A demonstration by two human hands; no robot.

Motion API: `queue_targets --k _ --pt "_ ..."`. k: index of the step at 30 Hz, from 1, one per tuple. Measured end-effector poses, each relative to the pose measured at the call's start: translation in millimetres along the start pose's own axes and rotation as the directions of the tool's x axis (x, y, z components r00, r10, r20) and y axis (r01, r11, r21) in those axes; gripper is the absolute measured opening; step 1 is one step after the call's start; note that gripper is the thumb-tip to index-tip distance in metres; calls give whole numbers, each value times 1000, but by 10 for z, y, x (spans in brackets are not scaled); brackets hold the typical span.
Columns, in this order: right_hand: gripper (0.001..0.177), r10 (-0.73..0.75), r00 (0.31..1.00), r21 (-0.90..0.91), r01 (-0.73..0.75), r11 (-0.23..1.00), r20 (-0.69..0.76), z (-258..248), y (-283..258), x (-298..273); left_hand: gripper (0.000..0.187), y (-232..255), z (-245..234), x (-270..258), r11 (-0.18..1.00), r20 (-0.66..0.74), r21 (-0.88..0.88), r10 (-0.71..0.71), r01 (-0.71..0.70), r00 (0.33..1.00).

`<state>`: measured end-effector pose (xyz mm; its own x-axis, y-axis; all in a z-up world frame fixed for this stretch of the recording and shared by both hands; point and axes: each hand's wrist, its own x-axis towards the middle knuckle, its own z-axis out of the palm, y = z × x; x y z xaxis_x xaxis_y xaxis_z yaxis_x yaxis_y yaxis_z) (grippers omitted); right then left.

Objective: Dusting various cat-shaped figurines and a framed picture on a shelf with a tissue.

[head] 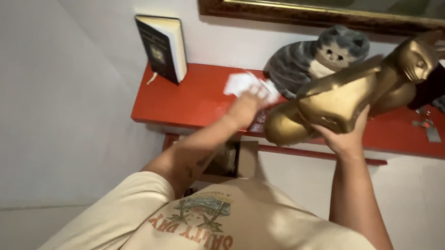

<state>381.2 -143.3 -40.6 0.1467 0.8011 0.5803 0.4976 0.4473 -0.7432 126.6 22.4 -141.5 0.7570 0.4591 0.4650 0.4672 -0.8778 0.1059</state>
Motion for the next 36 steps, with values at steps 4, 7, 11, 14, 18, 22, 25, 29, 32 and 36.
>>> queue_targets --k 4,7,11,14,18,22,25,29,32,36 --pt "108 -30 1000 24 30 999 -2 427 62 271 72 644 -773 -420 263 166 -935 -271 239 948" --pt "109 -95 995 103 95 990 -1 800 174 477 42 519 -523 -949 831 154 -540 -59 134 986" --pt "110 -127 992 39 127 991 -9 1266 89 795 36 407 -1028 -1405 744 216 -607 -184 279 959" --pt "93 -81 996 113 76 991 46 1559 -204 902 35 278 -1596 -1422 695 208 -521 -459 495 864" --pt "92 -108 994 84 110 990 -27 1914 -413 1011 46 -161 -1356 -1585 766 -119 -331 -613 551 781" --pt "88 24 1000 287 -18 958 -18 2154 -566 1081 44 -272 -295 -1823 860 2 -222 -472 460 882" --pt "84 0 998 237 17 971 -71 2280 -539 1143 43 206 -986 -1478 887 560 -237 -209 397 802" --pt "88 -23 989 123 41 992 -146 2423 -298 1132 40 260 -1673 -1224 603 349 -652 -298 458 889" --pt "86 0 992 137 18 990 -129 2453 -371 1209 34 25 -1891 -1155 481 401 -723 -291 496 868" --pt "90 49 991 108 -36 994 -121 2573 -279 1198 32 -182 -2076 -1234 389 352 -834 -170 391 920"
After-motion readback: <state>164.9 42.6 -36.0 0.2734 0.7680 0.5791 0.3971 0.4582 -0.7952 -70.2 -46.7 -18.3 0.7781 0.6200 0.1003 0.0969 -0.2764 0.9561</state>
